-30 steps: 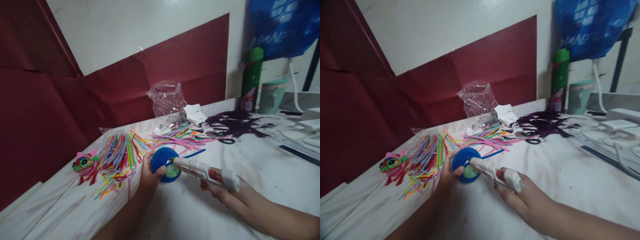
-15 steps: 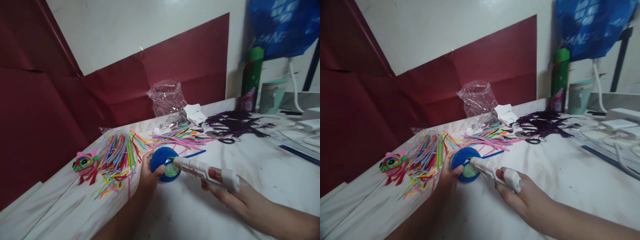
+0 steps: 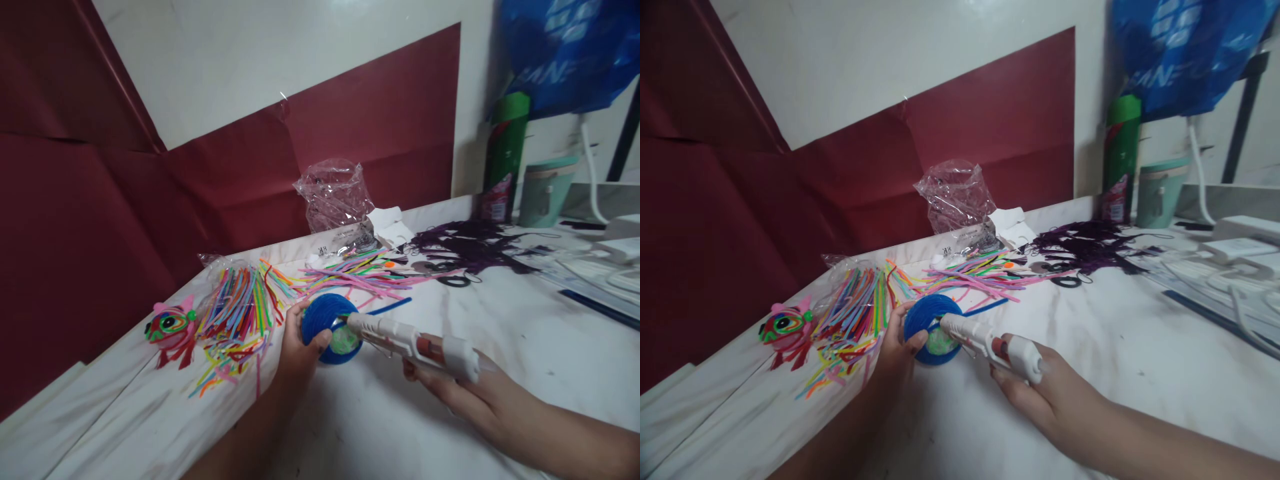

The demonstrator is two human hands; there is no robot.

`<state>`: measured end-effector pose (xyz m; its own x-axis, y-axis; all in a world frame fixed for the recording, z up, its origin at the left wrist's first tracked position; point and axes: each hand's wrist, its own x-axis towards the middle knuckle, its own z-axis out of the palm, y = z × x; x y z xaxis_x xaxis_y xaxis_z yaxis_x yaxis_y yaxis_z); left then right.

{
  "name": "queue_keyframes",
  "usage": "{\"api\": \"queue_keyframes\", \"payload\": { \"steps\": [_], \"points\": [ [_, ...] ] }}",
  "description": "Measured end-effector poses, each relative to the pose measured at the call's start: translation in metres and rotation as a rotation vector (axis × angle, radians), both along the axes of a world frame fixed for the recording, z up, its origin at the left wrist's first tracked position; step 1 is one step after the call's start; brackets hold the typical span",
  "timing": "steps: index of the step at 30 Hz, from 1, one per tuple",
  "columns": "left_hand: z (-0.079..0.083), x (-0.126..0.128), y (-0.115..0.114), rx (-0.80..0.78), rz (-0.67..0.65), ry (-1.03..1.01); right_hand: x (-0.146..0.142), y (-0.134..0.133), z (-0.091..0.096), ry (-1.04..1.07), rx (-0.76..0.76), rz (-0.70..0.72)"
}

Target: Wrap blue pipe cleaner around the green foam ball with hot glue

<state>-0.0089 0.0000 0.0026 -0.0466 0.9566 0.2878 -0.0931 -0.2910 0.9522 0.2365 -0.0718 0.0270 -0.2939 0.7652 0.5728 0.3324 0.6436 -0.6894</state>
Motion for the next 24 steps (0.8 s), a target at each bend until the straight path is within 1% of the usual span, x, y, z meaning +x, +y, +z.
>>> {"api": "queue_keyframes", "payload": {
  "steps": [5, 9, 11, 14, 15, 16, 17, 18, 19, 21, 24],
  "points": [
    [0.001, 0.000, 0.000, -0.026, 0.014, -0.040, 0.006, 0.000, -0.002, -0.048, -0.082, 0.008],
    [0.001, 0.000, 0.001, -0.079, 0.012, -0.075, 0.016, 0.001, -0.009, -0.014, -0.129, 0.020],
    [0.002, 0.001, 0.001, -0.111, 0.015, -0.099, 0.019, 0.004, -0.009, 0.063, -0.156, -0.043],
    [0.006, 0.003, 0.001, -0.166, -0.001, -0.163, 0.024, 0.017, 0.001, 0.265, -0.165, -0.224],
    [0.007, 0.003, 0.000, -0.181, -0.020, -0.185, 0.027, 0.023, 0.005, 0.290, -0.171, -0.287],
    [0.009, 0.003, 0.000, -0.192, -0.044, -0.209, 0.029, 0.030, 0.008, 0.225, -0.178, -0.331],
    [0.010, 0.003, 0.000, -0.197, -0.073, -0.232, 0.032, 0.038, 0.010, 0.078, -0.172, -0.362],
    [0.010, 0.003, -0.001, -0.197, -0.105, -0.253, 0.034, 0.044, 0.010, -0.140, -0.142, -0.360],
    [0.011, 0.003, -0.002, -0.193, -0.136, -0.272, 0.035, 0.050, 0.008, -0.354, -0.068, -0.356],
    [0.011, 0.002, -0.004, -0.193, -0.191, -0.281, 0.035, 0.058, -0.002, -0.526, -0.010, -0.332],
    [0.013, 0.001, -0.009, -0.217, -0.244, -0.246, 0.029, 0.059, -0.020, -0.673, 0.027, -0.295]
  ]
}}
